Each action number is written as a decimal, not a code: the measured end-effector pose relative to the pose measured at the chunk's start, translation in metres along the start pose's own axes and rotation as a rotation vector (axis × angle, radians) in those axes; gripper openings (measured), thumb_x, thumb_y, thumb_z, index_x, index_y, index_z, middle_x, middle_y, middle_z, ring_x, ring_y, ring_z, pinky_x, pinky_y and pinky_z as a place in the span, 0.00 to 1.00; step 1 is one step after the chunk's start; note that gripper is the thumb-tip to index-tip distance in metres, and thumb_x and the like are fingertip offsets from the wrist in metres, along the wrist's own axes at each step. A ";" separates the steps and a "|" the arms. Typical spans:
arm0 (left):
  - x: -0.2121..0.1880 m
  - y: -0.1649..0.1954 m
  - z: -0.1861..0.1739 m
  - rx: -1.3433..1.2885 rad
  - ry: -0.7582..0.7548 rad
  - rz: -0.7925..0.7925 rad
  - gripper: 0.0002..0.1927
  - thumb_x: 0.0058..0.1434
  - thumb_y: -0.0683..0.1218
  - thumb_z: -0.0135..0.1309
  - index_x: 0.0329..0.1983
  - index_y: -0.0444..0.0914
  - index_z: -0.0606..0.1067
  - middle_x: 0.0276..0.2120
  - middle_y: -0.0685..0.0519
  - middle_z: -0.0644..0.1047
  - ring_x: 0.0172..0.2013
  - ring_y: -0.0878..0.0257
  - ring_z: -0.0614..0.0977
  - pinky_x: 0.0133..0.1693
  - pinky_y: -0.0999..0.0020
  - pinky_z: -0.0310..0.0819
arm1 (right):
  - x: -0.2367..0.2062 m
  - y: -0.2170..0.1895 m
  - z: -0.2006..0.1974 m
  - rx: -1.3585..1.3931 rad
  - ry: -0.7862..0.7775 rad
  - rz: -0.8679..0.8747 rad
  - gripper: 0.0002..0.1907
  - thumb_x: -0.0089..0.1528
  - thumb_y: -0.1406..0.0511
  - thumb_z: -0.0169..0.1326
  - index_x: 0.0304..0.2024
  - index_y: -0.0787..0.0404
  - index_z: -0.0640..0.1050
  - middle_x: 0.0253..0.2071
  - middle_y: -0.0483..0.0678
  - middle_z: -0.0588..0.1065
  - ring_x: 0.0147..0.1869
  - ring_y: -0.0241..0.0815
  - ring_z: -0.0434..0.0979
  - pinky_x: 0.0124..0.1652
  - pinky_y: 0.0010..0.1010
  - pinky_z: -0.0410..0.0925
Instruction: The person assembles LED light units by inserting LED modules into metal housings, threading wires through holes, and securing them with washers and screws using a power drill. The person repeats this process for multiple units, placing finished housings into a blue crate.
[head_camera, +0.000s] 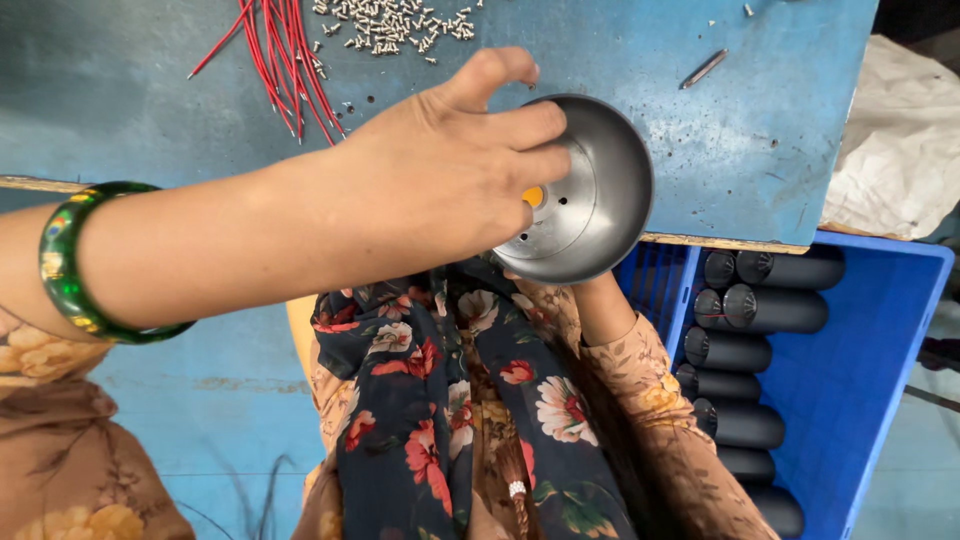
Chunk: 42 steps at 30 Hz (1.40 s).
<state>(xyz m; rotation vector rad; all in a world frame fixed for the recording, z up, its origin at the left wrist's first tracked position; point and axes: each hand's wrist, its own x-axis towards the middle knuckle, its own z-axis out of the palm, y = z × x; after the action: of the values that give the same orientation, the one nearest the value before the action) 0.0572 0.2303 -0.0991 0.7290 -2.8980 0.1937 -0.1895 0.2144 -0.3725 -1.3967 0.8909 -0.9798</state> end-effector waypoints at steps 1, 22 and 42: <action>-0.001 0.000 0.001 -0.020 0.004 -0.002 0.04 0.47 0.46 0.56 0.24 0.47 0.81 0.39 0.59 0.78 0.56 0.58 0.74 0.68 0.47 0.48 | 0.001 0.001 0.000 0.000 0.002 -0.002 0.65 0.44 0.55 0.79 0.76 0.59 0.56 0.74 0.49 0.64 0.77 0.47 0.64 0.74 0.41 0.60; -0.007 0.008 -0.005 -0.014 0.030 -0.064 0.04 0.47 0.46 0.56 0.23 0.45 0.81 0.31 0.61 0.77 0.59 0.58 0.74 0.72 0.44 0.41 | -0.005 0.000 0.003 -0.005 0.001 -0.004 0.65 0.44 0.55 0.79 0.76 0.60 0.57 0.74 0.50 0.64 0.76 0.46 0.64 0.74 0.41 0.60; -0.006 0.006 0.001 -0.069 -0.042 -0.039 0.05 0.39 0.45 0.58 0.20 0.45 0.81 0.37 0.59 0.79 0.61 0.55 0.71 0.67 0.42 0.45 | -0.005 0.003 0.004 -0.010 0.019 0.012 0.64 0.44 0.56 0.79 0.76 0.60 0.57 0.74 0.50 0.64 0.76 0.46 0.65 0.73 0.41 0.61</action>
<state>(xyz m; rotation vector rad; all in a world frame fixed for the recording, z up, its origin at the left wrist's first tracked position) 0.0591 0.2377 -0.1015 0.7859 -2.9108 0.0748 -0.1880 0.2206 -0.3754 -1.3909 0.9186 -0.9825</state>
